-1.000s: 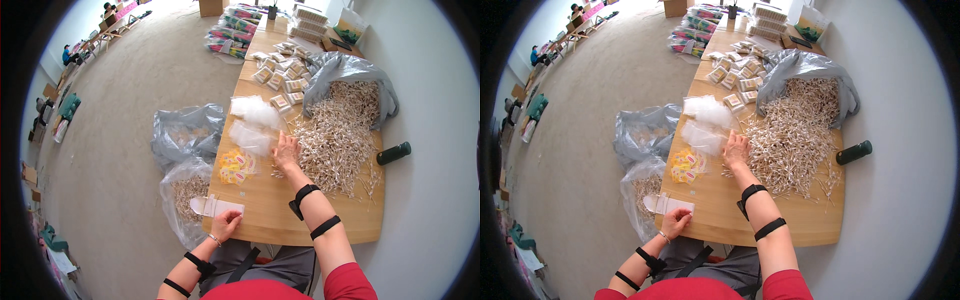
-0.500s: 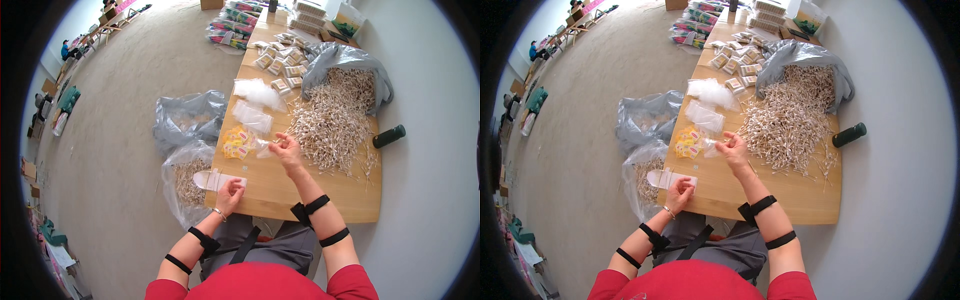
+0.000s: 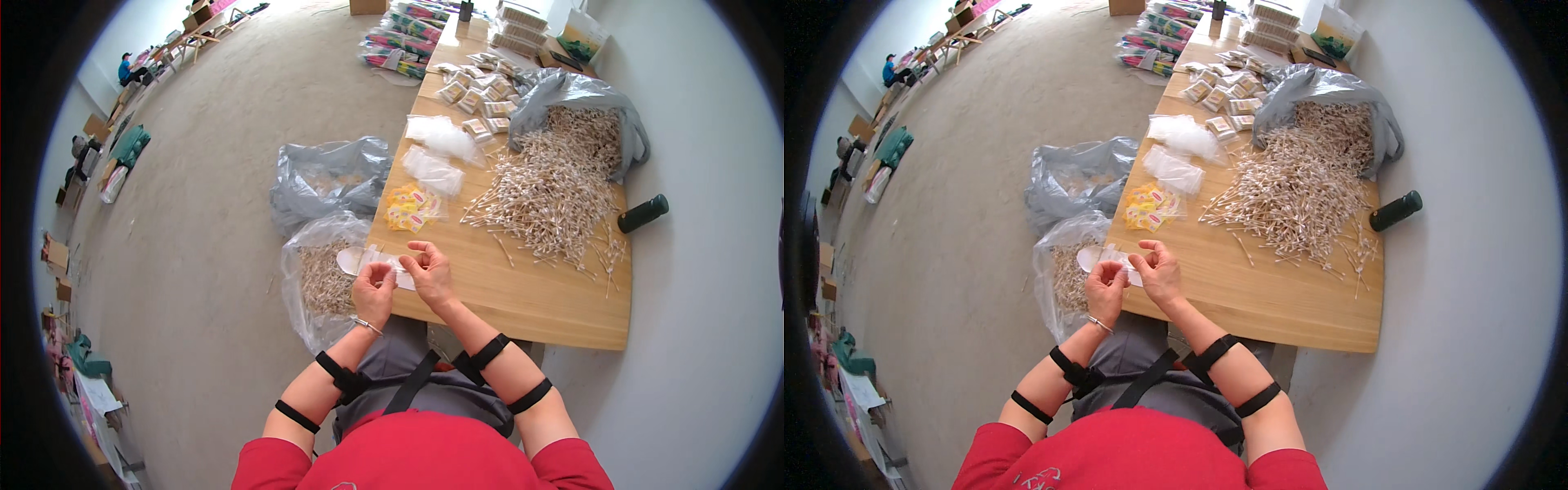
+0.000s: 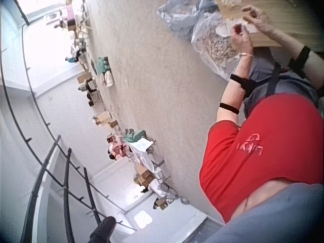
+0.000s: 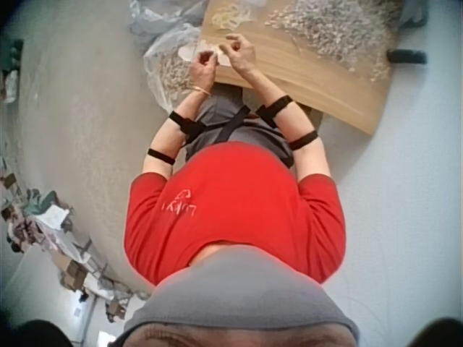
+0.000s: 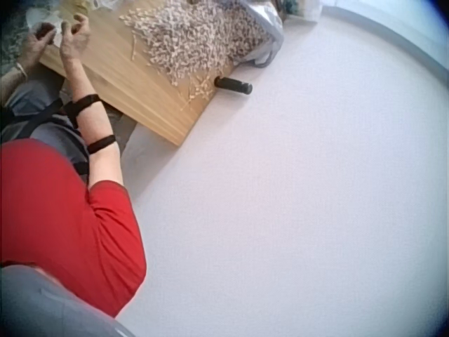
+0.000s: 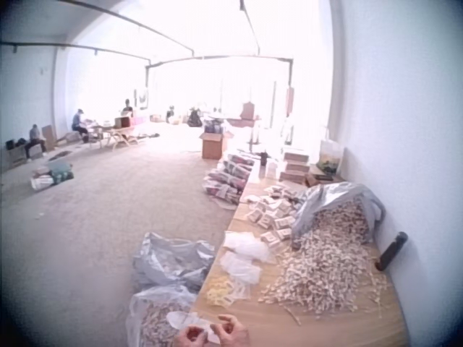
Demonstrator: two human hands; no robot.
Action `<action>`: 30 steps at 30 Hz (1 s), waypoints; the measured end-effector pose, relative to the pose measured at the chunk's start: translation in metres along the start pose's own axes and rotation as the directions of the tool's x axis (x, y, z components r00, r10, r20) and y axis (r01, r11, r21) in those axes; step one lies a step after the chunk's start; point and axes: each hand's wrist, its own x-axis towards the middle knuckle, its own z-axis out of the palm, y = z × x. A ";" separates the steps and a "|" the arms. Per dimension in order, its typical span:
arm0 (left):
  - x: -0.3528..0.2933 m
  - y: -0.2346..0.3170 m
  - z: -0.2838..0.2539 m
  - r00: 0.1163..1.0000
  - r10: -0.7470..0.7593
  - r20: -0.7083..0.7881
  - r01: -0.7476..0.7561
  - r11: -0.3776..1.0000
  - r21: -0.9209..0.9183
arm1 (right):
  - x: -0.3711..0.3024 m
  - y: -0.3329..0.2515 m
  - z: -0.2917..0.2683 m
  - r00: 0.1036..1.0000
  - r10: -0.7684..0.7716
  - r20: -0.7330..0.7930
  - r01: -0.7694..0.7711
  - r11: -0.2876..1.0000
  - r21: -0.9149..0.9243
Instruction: Aligning cotton swabs and placing them into small plastic bags.
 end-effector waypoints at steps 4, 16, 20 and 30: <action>0.008 -0.002 -0.022 0.977 0.144 -0.156 -0.121 0.981 0.149 | -0.018 -0.017 0.013 0.909 -0.415 0.031 0.378 0.793 -0.478; 0.018 0.002 -0.048 0.928 0.131 -0.350 -0.084 0.986 0.144 | -0.006 -0.005 0.058 0.738 -0.622 0.261 0.658 0.578 -0.484; 0.022 -0.003 -0.055 0.925 -0.138 -0.355 0.154 0.988 0.017 | 0.010 0.017 0.061 0.750 -0.588 0.303 0.636 0.515 -0.575; 0.051 -0.032 -0.085 0.921 -0.010 -0.389 -0.058 0.985 -0.161 | 0.069 0.036 0.105 0.787 -0.492 0.372 0.614 0.571 -0.544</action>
